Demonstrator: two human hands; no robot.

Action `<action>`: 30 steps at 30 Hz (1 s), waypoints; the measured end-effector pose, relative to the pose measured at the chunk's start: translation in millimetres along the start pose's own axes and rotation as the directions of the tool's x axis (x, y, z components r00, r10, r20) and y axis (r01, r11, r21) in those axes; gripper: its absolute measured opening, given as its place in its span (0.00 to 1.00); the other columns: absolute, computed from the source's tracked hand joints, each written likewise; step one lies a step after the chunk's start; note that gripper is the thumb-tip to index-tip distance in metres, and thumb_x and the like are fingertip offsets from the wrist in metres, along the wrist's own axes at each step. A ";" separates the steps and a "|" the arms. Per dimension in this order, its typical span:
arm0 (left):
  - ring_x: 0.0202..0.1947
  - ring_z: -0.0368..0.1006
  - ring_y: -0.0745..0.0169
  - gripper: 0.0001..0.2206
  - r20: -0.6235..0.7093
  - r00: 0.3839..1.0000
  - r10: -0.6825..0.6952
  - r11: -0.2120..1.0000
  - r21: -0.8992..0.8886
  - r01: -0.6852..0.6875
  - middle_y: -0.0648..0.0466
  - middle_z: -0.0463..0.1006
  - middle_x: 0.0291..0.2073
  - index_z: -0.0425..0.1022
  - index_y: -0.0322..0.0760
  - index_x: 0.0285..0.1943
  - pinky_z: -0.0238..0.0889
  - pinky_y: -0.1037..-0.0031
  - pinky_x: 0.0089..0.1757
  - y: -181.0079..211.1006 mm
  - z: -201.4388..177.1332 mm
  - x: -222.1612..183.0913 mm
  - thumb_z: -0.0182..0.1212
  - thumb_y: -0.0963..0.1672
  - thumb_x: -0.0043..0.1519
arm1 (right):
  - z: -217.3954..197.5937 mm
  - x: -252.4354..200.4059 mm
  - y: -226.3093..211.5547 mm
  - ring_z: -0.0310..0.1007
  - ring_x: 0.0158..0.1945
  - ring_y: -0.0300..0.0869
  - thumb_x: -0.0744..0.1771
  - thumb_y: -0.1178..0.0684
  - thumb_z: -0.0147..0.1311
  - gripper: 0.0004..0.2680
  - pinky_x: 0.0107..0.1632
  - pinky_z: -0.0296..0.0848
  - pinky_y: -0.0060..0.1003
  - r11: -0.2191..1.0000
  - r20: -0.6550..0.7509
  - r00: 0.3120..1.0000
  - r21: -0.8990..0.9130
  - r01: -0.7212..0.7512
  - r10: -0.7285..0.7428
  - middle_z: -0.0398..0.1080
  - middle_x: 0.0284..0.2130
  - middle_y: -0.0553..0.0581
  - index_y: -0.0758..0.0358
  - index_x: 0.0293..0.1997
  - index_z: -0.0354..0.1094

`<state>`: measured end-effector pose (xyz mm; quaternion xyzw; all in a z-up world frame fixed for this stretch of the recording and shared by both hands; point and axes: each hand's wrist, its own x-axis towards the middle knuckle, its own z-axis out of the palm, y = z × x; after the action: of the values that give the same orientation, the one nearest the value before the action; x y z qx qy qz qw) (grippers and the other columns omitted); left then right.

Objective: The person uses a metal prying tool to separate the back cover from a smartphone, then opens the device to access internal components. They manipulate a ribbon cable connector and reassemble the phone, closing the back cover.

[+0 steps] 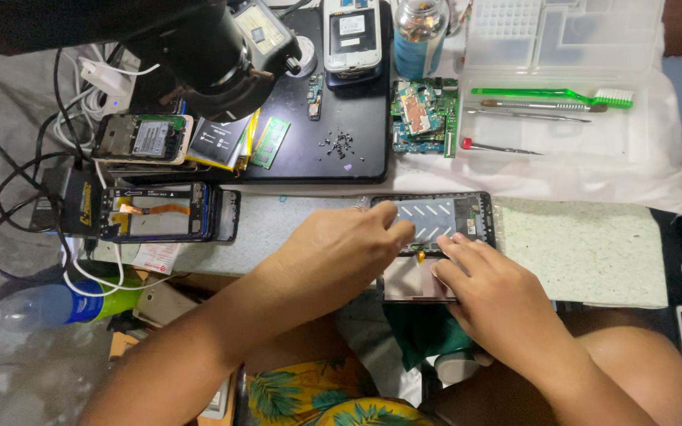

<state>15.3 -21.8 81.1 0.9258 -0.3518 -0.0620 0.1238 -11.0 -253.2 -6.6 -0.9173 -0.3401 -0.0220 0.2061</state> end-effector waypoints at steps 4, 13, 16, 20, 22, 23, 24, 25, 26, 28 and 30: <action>0.36 0.78 0.44 0.11 0.001 1.000 -0.024 0.998 -0.050 0.024 0.48 0.78 0.34 0.72 0.34 0.49 0.71 0.58 0.33 0.4 -12.9 7.6 0.60 0.37 0.57 | 0.0 -2.0 2.2 0.67 0.61 0.54 0.53 0.59 0.64 0.19 0.55 0.71 0.46 1.000 0.009 1.000 0.003 0.016 -0.016 0.69 0.56 0.59 0.60 0.45 0.68; 0.39 0.77 0.48 0.09 -0.331 0.944 0.001 0.864 -0.475 -0.168 0.48 0.78 0.36 0.73 0.35 0.48 0.71 0.62 0.40 2.4 33.3 33.4 0.65 0.40 0.60 | 6.0 -5.9 6.9 0.67 0.62 0.55 0.53 0.57 0.66 0.21 0.56 0.70 0.46 1.000 0.036 0.999 0.003 0.003 -0.004 0.69 0.52 0.61 0.61 0.49 0.70; 0.40 0.77 0.46 0.08 -0.421 0.907 -0.009 0.900 -0.399 -0.176 0.47 0.78 0.38 0.72 0.35 0.47 0.71 0.62 0.41 -0.9 50.6 33.1 0.66 0.40 0.63 | 6.9 -7.1 8.1 0.67 0.61 0.55 0.54 0.58 0.65 0.21 0.56 0.70 0.46 1.000 0.018 1.000 0.015 -0.011 0.011 0.69 0.52 0.60 0.61 0.50 0.71; 0.38 0.80 0.52 0.08 -0.322 0.939 -0.124 0.819 -0.567 -0.087 0.49 0.79 0.39 0.70 0.34 0.48 0.73 0.68 0.40 -12.1 62.3 23.1 0.64 0.39 0.64 | 4.8 -4.8 5.7 0.68 0.60 0.54 0.55 0.57 0.64 0.19 0.55 0.71 0.46 1.000 0.007 1.000 0.001 0.011 -0.011 0.69 0.56 0.61 0.65 0.48 0.70; 0.38 0.81 0.54 0.08 -0.323 0.927 -0.190 0.762 -0.644 -0.068 0.49 0.79 0.38 0.70 0.33 0.49 0.76 0.70 0.40 -15.1 66.2 12.6 0.63 0.38 0.64 | 1.2 -0.8 4.0 0.68 0.60 0.54 0.55 0.58 0.63 0.18 0.55 0.71 0.46 1.000 0.010 1.000 -0.006 0.024 -0.024 0.69 0.56 0.61 0.65 0.47 0.70; 0.38 0.82 0.55 0.09 -0.312 0.923 -0.226 0.725 -0.687 -0.055 0.50 0.79 0.38 0.70 0.33 0.49 0.77 0.71 0.40 -14.8 69.5 5.7 0.63 0.37 0.64 | -0.5 -0.4 3.2 0.69 0.59 0.55 0.55 0.58 0.62 0.18 0.55 0.71 0.46 1.000 0.017 1.000 -0.012 0.026 -0.026 0.70 0.55 0.62 0.64 0.47 0.70; 0.41 0.81 0.53 0.09 -0.395 0.902 -0.173 0.758 -0.638 -0.135 0.48 0.78 0.41 0.68 0.32 0.50 0.77 0.69 0.43 -15.8 72.5 -0.6 0.62 0.36 0.63 | -1.4 -0.2 1.8 0.69 0.59 0.56 0.54 0.58 0.62 0.17 0.55 0.71 0.46 0.999 0.024 0.999 -0.018 0.029 -0.029 0.70 0.54 0.62 0.63 0.46 0.70; 0.44 0.81 0.50 0.10 -0.475 0.873 -0.110 0.785 -0.581 -0.217 0.47 0.77 0.44 0.67 0.32 0.50 0.76 0.67 0.46 -17.6 75.4 -6.0 0.61 0.35 0.63 | -1.3 -0.2 -0.4 0.70 0.58 0.56 0.55 0.59 0.61 0.16 0.55 0.71 0.46 0.999 0.010 1.000 -0.024 0.028 -0.028 0.71 0.54 0.62 0.63 0.45 0.70; 0.48 0.80 0.48 0.11 -0.548 0.835 -0.044 0.804 -0.516 -0.295 0.46 0.76 0.46 0.66 0.31 0.51 0.76 0.65 0.49 -19.5 78.3 -10.9 0.59 0.34 0.62 | -0.8 -0.1 -2.6 0.70 0.58 0.56 0.57 0.59 0.60 0.14 0.55 0.71 0.46 0.999 -0.004 1.000 -0.030 0.027 -0.027 0.72 0.54 0.63 0.62 0.45 0.70; 0.48 0.81 0.47 0.10 -0.606 0.795 -0.027 0.816 -0.473 -0.332 0.47 0.76 0.46 0.66 0.32 0.51 0.77 0.66 0.47 -18.9 84.1 -19.6 0.60 0.34 0.65 | -0.9 2.4 -3.1 0.71 0.58 0.56 0.58 0.60 0.58 0.11 0.57 0.71 0.47 0.998 -0.029 0.999 -0.050 0.032 -0.033 0.72 0.54 0.64 0.62 0.43 0.69; 0.48 0.81 0.47 0.11 -0.608 0.794 -0.032 0.811 -0.479 -0.334 0.45 0.76 0.48 0.67 0.32 0.51 0.77 0.66 0.46 -16.8 88.0 -30.8 0.61 0.34 0.65 | -0.5 1.7 -4.0 0.71 0.59 0.56 0.60 0.59 0.57 0.09 0.59 0.70 0.48 0.997 -0.031 0.999 -0.060 0.040 -0.041 0.72 0.54 0.65 0.63 0.42 0.68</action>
<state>-14.7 -5.4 -7.2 0.7861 -0.3377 0.1378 0.4991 -12.2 -249.6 -4.4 -0.9154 -0.3545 -0.0509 0.1837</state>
